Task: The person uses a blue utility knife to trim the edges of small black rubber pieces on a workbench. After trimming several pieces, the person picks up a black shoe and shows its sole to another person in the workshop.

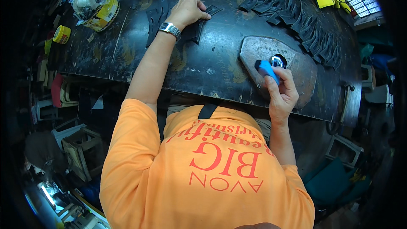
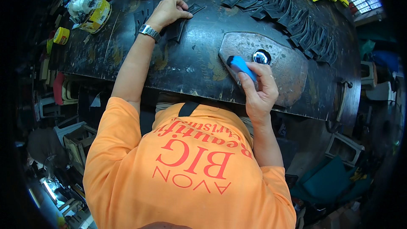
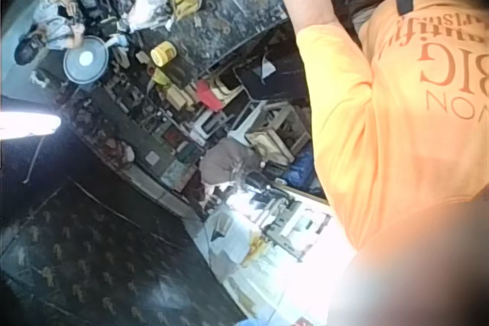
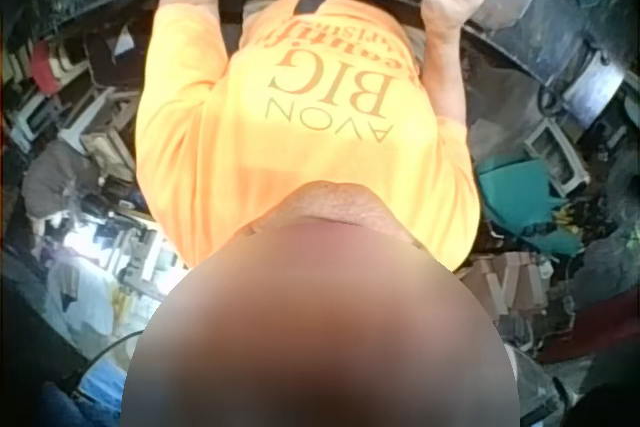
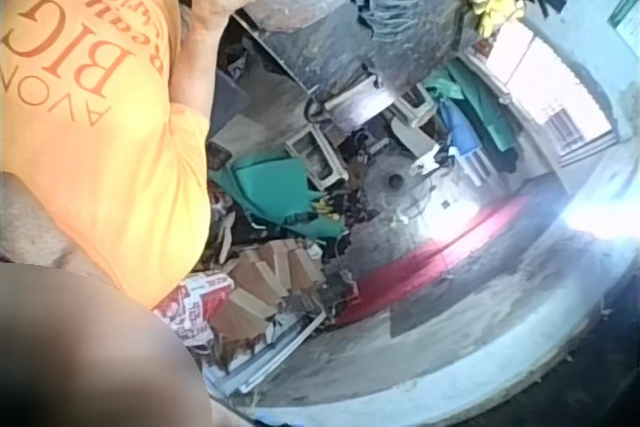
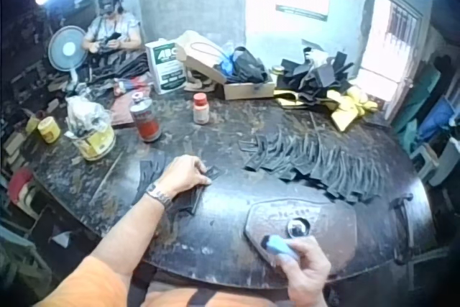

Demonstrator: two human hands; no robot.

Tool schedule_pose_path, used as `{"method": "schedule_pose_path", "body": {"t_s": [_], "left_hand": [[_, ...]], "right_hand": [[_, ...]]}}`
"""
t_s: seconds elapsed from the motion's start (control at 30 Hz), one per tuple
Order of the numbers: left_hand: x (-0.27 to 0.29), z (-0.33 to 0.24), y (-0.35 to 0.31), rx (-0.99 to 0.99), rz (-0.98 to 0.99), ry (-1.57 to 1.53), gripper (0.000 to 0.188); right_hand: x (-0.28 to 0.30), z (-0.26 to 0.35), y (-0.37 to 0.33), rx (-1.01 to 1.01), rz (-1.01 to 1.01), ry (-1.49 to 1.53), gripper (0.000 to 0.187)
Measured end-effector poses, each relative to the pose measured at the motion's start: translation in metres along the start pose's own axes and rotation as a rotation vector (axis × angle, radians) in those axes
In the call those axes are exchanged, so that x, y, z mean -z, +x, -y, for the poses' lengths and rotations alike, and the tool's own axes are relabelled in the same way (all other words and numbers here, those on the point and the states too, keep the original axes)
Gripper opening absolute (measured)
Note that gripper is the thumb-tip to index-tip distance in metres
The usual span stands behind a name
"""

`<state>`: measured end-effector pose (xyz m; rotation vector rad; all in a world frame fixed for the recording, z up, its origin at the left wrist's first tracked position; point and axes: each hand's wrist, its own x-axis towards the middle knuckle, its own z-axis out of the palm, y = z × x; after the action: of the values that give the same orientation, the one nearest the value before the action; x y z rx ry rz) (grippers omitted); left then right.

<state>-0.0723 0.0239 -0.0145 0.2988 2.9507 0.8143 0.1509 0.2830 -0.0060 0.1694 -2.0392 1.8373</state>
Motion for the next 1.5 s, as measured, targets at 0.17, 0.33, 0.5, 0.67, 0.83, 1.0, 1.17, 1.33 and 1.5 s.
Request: {"method": "schedule_pose_path", "body": {"t_s": [0.17, 0.33, 0.5, 0.67, 0.83, 1.0, 1.17, 1.33, 1.5], "left_hand": [[-0.005, -0.007, -0.006, -0.071, -0.099, 0.123, 0.038], [-0.009, -0.003, 0.009, -0.130, 0.000, -0.054, 0.031], [0.005, -0.007, 0.010, -0.047, 0.159, 0.005, 0.035], [0.013, -0.029, -0.014, -0.115, 0.065, -0.405, 0.028], [-0.003, -0.061, -0.042, -0.162, 0.129, -1.108, 0.014], [-0.032, -0.082, -0.065, -0.170, 0.075, -1.205, 0.017], [-0.045, -0.086, -0.073, -0.088, -0.028, -1.274, 0.018], [-0.049, -0.089, -0.084, -0.091, 0.121, -1.383, 0.016], [-0.036, -0.079, -0.084, 0.000, 0.410, -1.663, 0.012]], "right_hand": [[-0.015, 0.001, 0.004, 0.036, 0.068, -0.009, 0.018], [-0.022, 0.004, 0.005, 0.033, 0.113, -0.042, 0.018], [-0.021, 0.003, 0.007, 0.003, 0.122, -0.030, 0.018], [-0.018, -0.002, 0.011, -0.001, 0.122, 0.070, 0.019], [-0.019, -0.006, 0.019, 0.121, 0.251, 0.033, 0.021], [-0.022, -0.003, 0.009, -0.023, 0.172, 0.236, 0.023], [-0.014, 0.003, 0.008, 0.017, 0.143, 0.221, 0.022], [-0.017, 0.001, 0.005, -0.079, 0.218, 0.267, 0.022], [-0.015, -0.005, 0.001, -0.218, 0.172, 0.537, 0.022]]}}
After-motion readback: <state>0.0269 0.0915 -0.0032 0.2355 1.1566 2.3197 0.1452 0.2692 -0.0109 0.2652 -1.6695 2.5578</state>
